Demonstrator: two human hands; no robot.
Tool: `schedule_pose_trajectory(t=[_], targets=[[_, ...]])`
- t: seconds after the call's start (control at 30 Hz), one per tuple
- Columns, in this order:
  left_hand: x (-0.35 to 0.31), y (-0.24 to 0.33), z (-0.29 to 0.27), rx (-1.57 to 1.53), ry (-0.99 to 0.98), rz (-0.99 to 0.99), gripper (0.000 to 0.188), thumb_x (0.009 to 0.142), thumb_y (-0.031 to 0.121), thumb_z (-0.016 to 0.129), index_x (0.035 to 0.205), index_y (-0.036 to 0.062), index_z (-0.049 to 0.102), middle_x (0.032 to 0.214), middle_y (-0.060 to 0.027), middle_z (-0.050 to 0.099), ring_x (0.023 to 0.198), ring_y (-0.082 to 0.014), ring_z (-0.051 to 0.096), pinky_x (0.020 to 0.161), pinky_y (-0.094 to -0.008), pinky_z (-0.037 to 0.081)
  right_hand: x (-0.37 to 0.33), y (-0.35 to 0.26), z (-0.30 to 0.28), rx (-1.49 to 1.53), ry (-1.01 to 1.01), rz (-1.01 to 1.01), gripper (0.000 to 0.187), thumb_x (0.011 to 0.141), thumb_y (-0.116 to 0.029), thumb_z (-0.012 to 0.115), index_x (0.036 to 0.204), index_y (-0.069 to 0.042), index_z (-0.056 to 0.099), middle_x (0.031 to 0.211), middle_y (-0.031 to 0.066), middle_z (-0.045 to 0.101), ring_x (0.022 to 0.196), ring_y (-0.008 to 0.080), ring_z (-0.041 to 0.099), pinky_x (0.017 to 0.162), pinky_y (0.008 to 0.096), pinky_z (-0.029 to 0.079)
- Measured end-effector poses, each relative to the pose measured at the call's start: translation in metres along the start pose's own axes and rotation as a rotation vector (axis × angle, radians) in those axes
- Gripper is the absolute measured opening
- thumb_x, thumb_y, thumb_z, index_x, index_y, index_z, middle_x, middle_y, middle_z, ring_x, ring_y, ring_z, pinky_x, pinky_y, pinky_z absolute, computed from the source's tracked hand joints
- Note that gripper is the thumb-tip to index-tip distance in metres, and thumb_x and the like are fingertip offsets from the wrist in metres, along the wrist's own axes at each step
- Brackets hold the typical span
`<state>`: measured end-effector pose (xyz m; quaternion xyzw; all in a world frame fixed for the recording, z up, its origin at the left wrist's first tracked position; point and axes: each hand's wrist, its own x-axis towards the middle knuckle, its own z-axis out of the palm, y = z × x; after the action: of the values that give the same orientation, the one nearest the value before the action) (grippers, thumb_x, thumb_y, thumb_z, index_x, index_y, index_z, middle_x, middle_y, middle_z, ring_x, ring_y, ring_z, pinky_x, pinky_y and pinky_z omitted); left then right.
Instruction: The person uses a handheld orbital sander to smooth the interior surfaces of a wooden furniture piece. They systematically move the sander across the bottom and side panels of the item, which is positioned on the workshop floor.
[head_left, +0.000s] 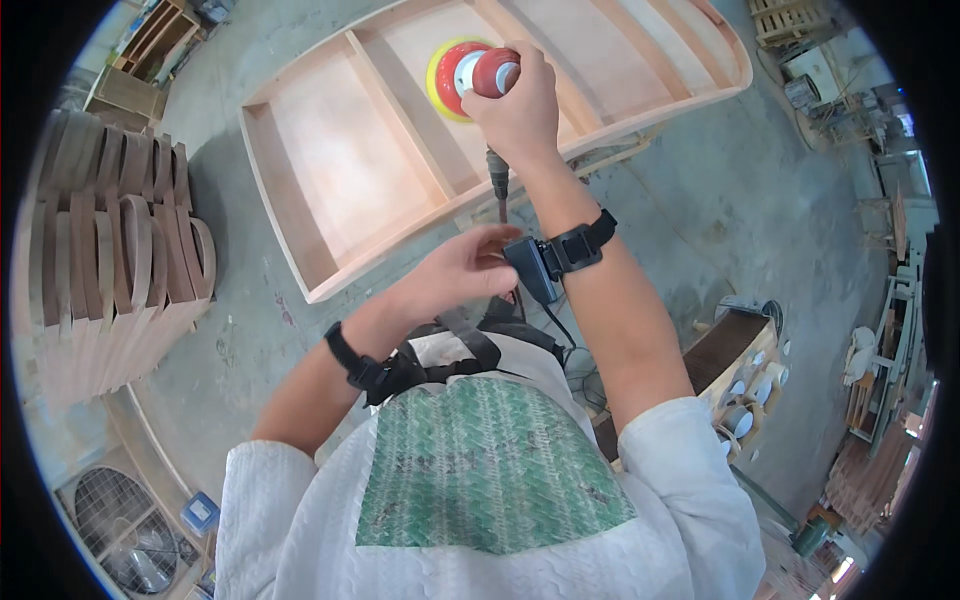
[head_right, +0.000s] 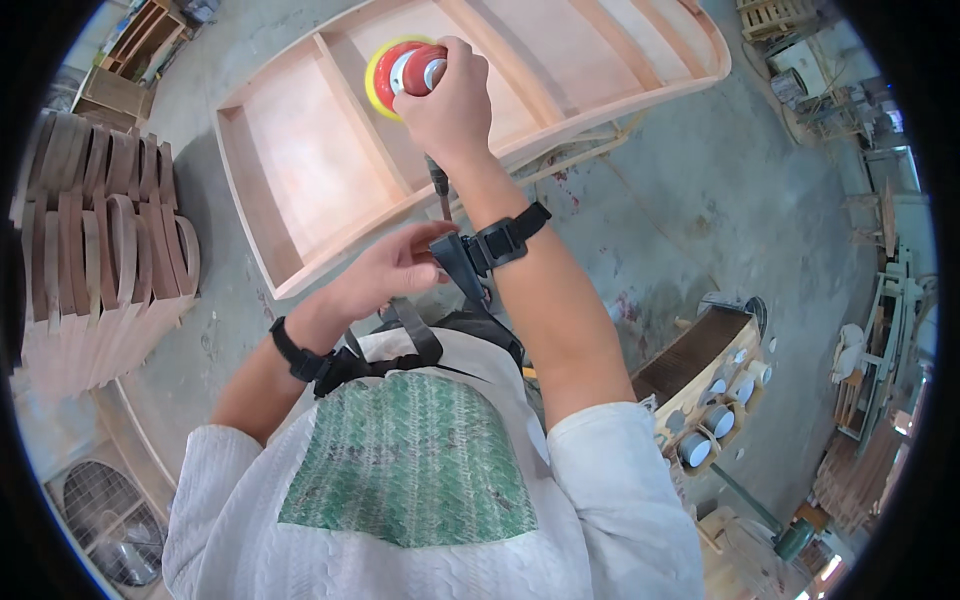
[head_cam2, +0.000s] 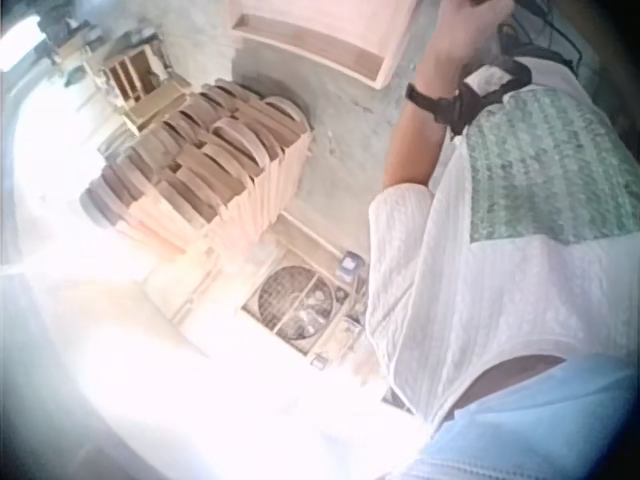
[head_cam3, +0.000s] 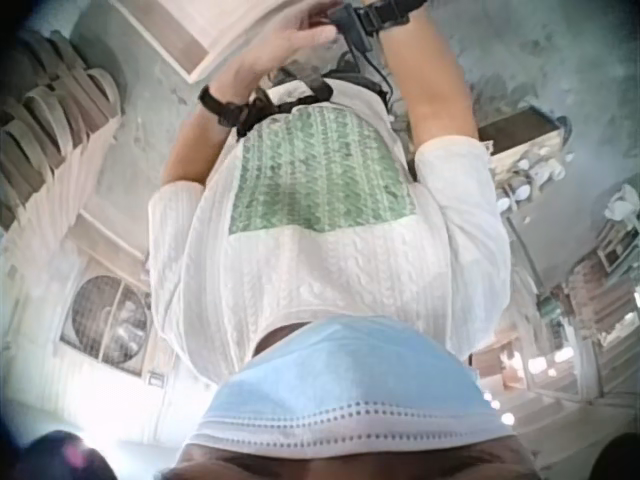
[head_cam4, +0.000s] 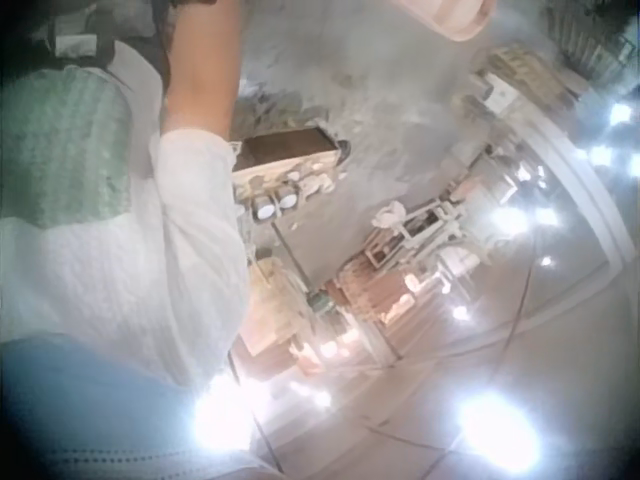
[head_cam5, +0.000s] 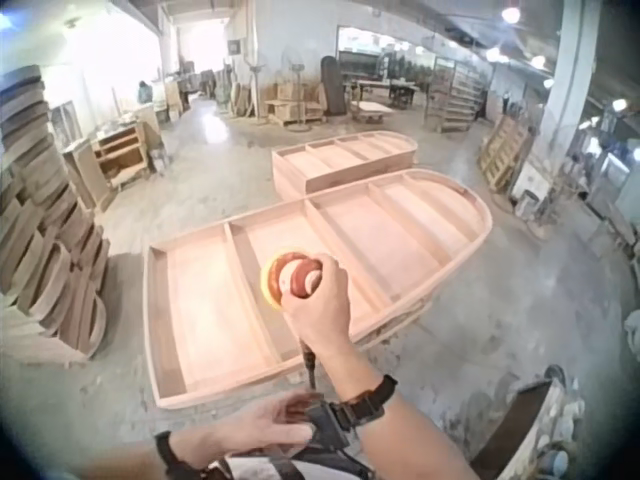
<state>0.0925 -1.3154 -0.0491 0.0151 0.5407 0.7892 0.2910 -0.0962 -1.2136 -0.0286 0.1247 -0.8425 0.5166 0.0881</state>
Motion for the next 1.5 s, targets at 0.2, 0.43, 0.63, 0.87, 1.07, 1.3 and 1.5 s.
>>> schedule_pose_trajectory(t=[0.2,0.43,0.63,0.87,1.07,1.3,1.5], targets=[[0.019,0.003,0.003,-0.268,0.022,0.052,0.068,0.093,0.019,0.092,0.151,-0.0008,0.061,0.139,-0.0082,0.073,0.127,-0.0164,0.068,0.113,-0.0373,0.053,-0.002,-0.023,0.021,0.127,0.062,0.031,0.076,0.076,-0.011,0.087,0.145,-0.005,0.055,0.137,0.0178,0.06,0.121,0.0323,0.068,0.102,0.045,0.06],[-0.003,-0.031,-0.009,-0.484,-0.047,0.117,0.063,0.095,0.009,0.089,0.151,-0.0001,0.061,0.143,-0.0089,0.073,0.126,-0.0189,0.073,0.113,-0.0383,0.057,-0.016,-0.041,0.028,0.581,0.033,0.325,0.079,0.073,-0.002,0.084,0.144,-0.003,0.049,0.137,0.0179,0.058,0.119,0.0301,0.068,0.095,0.0437,0.062],[-0.012,-0.033,-0.014,-0.533,-0.066,0.147,0.052,0.097,-0.001,0.084,0.145,0.0011,0.063,0.139,-0.0104,0.074,0.124,-0.0172,0.072,0.11,-0.0361,0.059,-0.019,-0.045,0.032,0.628,0.054,0.416,0.082,0.073,0.0,0.083,0.147,-0.006,0.047,0.137,0.018,0.057,0.119,0.0325,0.068,0.094,0.0454,0.062],[-0.024,-0.035,-0.01,-0.439,0.041,0.06,0.063,0.096,0.0,0.084,0.151,0.0029,0.055,0.136,-0.0125,0.074,0.118,-0.0189,0.073,0.102,-0.0358,0.06,-0.055,-0.027,0.046,-0.132,-0.023,-0.194,0.078,0.074,-0.008,0.088,0.144,-0.013,0.055,0.143,0.0162,0.058,0.129,0.04,0.065,0.105,0.049,0.06],[-0.039,-0.035,-0.018,-0.492,0.189,0.068,0.047,0.111,0.02,0.069,0.151,-0.0004,0.052,0.136,-0.0179,0.075,0.118,-0.0282,0.075,0.104,-0.0457,0.062,-0.07,-0.03,0.058,-0.102,-0.142,-0.169,0.077,0.074,-0.009,0.086,0.145,-0.015,0.059,0.141,0.0163,0.06,0.124,0.0378,0.068,0.104,0.0478,0.06],[-0.092,-0.006,-0.11,-1.037,0.56,0.488,0.061,0.121,0.048,0.037,0.132,-0.0071,0.063,0.121,-0.0268,0.074,0.118,-0.0401,0.073,0.108,-0.0528,0.061,-0.075,-0.023,0.066,-0.18,-0.137,-0.267,0.075,0.074,-0.015,0.088,0.144,-0.016,0.061,0.141,0.0167,0.062,0.122,0.0404,0.07,0.103,0.0498,0.061],[-0.134,-0.004,-0.163,-1.131,0.321,0.874,0.066,0.121,0.049,0.036,0.126,-0.0099,0.066,0.118,-0.0261,0.075,0.112,-0.0382,0.073,0.105,-0.0495,0.062,-0.104,-0.015,0.076,-0.255,-0.291,-0.257,0.072,0.081,-0.022,0.088,0.146,-0.011,0.059,0.141,0.0189,0.062,0.124,0.0414,0.07,0.104,0.0495,0.061]])
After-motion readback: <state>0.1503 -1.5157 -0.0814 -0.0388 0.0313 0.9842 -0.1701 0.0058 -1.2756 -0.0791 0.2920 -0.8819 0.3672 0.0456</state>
